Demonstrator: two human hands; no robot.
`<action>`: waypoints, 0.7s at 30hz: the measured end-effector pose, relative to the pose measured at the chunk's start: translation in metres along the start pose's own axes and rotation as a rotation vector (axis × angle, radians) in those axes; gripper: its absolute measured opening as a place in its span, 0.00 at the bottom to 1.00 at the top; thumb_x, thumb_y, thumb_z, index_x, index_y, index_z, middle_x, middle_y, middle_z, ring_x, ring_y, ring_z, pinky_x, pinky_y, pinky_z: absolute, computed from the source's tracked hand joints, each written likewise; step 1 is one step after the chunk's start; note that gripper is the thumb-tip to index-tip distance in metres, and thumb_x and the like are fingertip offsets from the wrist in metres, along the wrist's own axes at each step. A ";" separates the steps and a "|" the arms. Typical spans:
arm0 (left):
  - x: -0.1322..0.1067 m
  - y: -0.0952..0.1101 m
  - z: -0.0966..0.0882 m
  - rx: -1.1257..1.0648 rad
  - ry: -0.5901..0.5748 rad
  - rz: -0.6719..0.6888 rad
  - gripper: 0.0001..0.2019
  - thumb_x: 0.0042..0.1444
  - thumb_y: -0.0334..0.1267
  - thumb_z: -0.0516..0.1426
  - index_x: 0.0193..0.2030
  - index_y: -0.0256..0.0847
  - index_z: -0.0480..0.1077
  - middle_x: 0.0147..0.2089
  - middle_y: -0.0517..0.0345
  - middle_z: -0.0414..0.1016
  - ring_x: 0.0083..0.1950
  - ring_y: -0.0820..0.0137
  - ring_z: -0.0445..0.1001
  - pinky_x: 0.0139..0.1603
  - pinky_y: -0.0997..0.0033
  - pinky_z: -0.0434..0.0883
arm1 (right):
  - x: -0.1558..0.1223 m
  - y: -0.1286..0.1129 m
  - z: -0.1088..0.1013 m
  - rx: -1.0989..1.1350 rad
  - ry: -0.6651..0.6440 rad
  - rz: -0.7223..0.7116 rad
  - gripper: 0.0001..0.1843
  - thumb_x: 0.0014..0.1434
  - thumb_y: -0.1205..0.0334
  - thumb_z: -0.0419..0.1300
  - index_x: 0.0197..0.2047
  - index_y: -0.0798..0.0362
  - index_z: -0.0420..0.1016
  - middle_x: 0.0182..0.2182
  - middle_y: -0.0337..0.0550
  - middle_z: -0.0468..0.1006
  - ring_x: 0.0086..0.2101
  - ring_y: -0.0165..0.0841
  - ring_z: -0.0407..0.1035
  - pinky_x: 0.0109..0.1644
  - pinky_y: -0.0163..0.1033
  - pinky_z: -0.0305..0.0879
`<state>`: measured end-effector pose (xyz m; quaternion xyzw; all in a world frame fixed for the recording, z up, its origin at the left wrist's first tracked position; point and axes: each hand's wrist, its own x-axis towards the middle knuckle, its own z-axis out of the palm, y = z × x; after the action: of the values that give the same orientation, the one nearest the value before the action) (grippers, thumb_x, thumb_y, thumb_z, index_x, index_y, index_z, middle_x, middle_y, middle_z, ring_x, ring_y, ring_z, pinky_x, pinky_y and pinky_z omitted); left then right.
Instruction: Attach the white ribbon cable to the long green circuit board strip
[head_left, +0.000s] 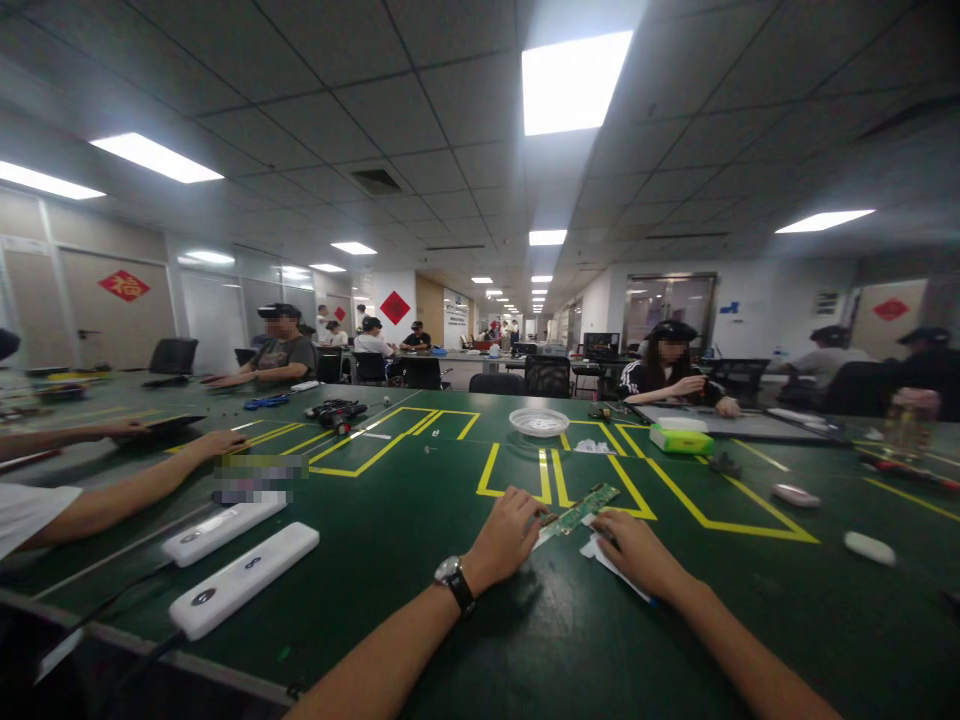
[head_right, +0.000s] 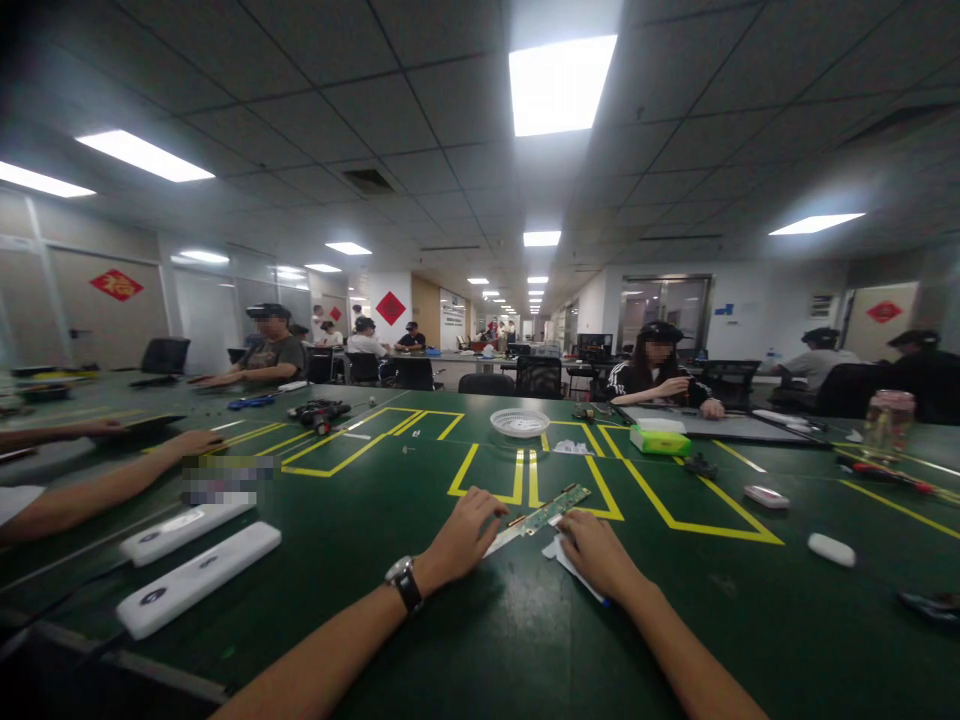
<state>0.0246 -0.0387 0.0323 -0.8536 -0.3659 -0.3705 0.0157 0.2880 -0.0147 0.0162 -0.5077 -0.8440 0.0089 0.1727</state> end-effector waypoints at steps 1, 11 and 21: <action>0.000 0.000 0.000 -0.005 0.004 0.001 0.09 0.61 0.30 0.50 0.46 0.40 0.68 0.44 0.53 0.70 0.48 0.63 0.64 0.51 0.61 0.63 | 0.000 0.006 0.000 -0.026 0.003 0.040 0.21 0.60 0.58 0.49 0.50 0.56 0.74 0.50 0.54 0.73 0.52 0.44 0.64 0.57 0.47 0.57; 0.000 0.000 0.001 -0.028 0.053 0.007 0.11 0.61 0.29 0.50 0.48 0.40 0.67 0.42 0.53 0.71 0.46 0.64 0.65 0.49 0.62 0.64 | 0.000 -0.013 0.009 0.053 0.003 -0.062 0.20 0.61 0.59 0.48 0.51 0.54 0.74 0.52 0.52 0.72 0.53 0.41 0.64 0.57 0.44 0.58; 0.001 0.000 -0.003 -0.032 0.075 0.013 0.11 0.62 0.29 0.48 0.46 0.38 0.68 0.41 0.52 0.71 0.45 0.64 0.66 0.47 0.63 0.65 | 0.001 0.009 0.004 -0.074 -0.002 0.075 0.20 0.60 0.59 0.49 0.50 0.54 0.74 0.51 0.52 0.72 0.52 0.44 0.64 0.56 0.48 0.58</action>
<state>0.0230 -0.0389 0.0354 -0.8416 -0.3534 -0.4081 0.0180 0.2937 -0.0089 0.0113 -0.5449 -0.8244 -0.0154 0.1524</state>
